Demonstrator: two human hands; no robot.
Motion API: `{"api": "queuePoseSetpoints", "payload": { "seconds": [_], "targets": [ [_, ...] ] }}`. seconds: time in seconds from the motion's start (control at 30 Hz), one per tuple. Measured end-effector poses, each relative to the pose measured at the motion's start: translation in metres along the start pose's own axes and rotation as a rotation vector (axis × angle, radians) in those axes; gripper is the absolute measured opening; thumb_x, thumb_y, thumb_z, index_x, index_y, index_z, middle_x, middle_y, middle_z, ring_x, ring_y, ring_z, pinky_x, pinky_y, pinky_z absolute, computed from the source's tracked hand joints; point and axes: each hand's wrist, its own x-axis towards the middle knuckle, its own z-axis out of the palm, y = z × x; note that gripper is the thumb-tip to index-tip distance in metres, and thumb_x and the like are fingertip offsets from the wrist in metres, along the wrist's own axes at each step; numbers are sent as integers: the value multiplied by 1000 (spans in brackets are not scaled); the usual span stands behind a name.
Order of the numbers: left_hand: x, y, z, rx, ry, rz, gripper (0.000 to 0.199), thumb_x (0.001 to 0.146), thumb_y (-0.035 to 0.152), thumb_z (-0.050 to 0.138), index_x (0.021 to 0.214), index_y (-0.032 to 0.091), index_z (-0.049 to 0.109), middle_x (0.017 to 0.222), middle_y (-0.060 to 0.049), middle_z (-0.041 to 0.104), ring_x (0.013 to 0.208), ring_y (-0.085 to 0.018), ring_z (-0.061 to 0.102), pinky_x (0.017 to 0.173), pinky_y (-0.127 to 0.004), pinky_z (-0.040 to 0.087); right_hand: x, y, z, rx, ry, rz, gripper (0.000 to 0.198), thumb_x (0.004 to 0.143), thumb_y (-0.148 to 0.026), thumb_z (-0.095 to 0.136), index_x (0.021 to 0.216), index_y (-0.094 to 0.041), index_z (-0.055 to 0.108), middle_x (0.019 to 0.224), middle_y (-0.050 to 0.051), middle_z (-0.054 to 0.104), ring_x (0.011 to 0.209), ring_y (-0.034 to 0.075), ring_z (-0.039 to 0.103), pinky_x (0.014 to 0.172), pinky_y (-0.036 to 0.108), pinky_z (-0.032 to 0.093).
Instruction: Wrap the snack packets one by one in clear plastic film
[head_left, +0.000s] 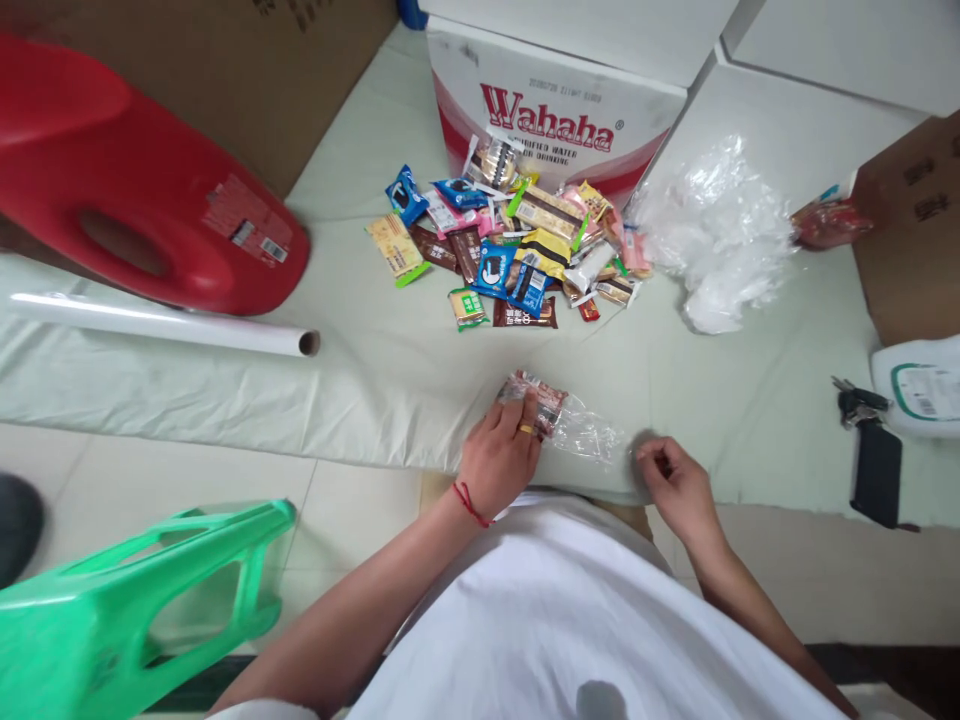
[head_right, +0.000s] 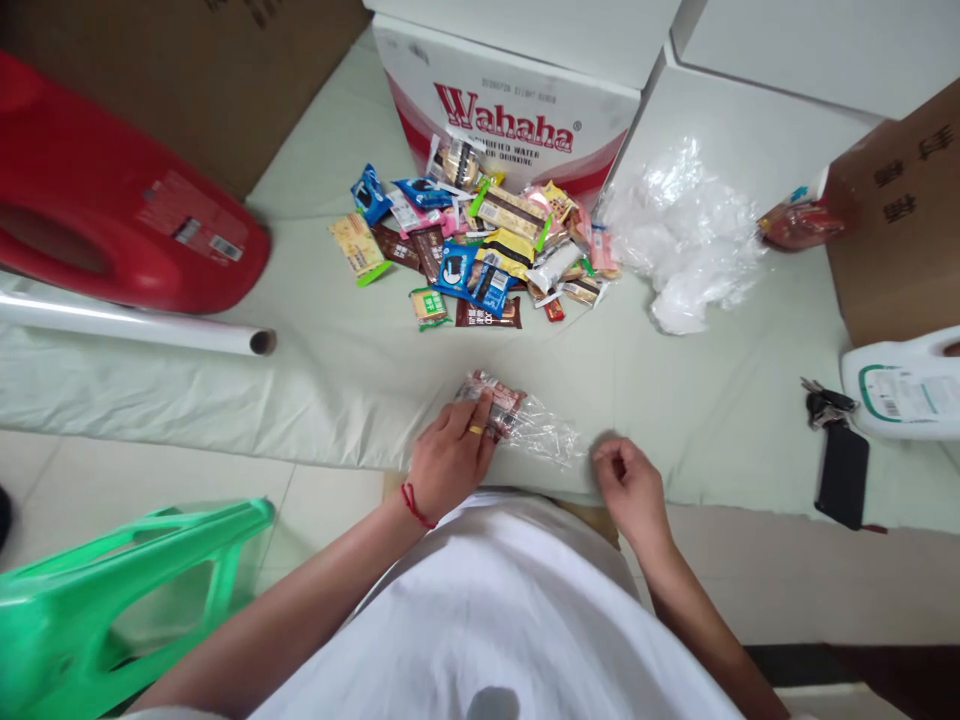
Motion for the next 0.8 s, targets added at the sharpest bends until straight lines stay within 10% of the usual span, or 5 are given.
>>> {"api": "queuePoseSetpoints", "payload": {
  "seconds": [0.2, 0.4, 0.6, 0.8],
  "targets": [
    [2, 3, 0, 79, 11, 23, 55, 98, 19, 53, 152, 9, 47, 101, -13, 70, 97, -29, 67, 74, -37, 53, 27, -37, 20, -154, -1, -304, 57, 92, -58, 62, 133, -20, 61, 110, 12, 71, 110, 32, 56, 93, 45, 49],
    [0, 4, -1, 91, -13, 5, 55, 98, 20, 53, 152, 12, 48, 102, -12, 71, 101, -29, 66, 79, -37, 53, 29, -56, 39, -202, -179, -372, 18, 91, -37, 61, 85, -22, 66, 86, 8, 64, 91, 27, 56, 84, 42, 48],
    [-2, 4, -2, 118, -92, -8, 54, 100, 23, 51, 153, 15, 49, 102, -12, 71, 100, -28, 66, 75, -37, 53, 20, -84, 10, 221, -357, -54, 29, 90, -48, 66, 78, -24, 56, 62, -4, 51, 54, 13, 45, 50, 26, 37],
    [3, 7, -1, 102, -156, 35, 26, 97, 16, 54, 113, 18, 73, 99, -12, 70, 100, -29, 65, 80, -39, 53, 48, -142, 56, 771, -482, 195, 47, 65, -55, 88, 75, -21, 56, 55, -7, 55, 44, 9, 48, 38, 19, 36]
  ]
}}
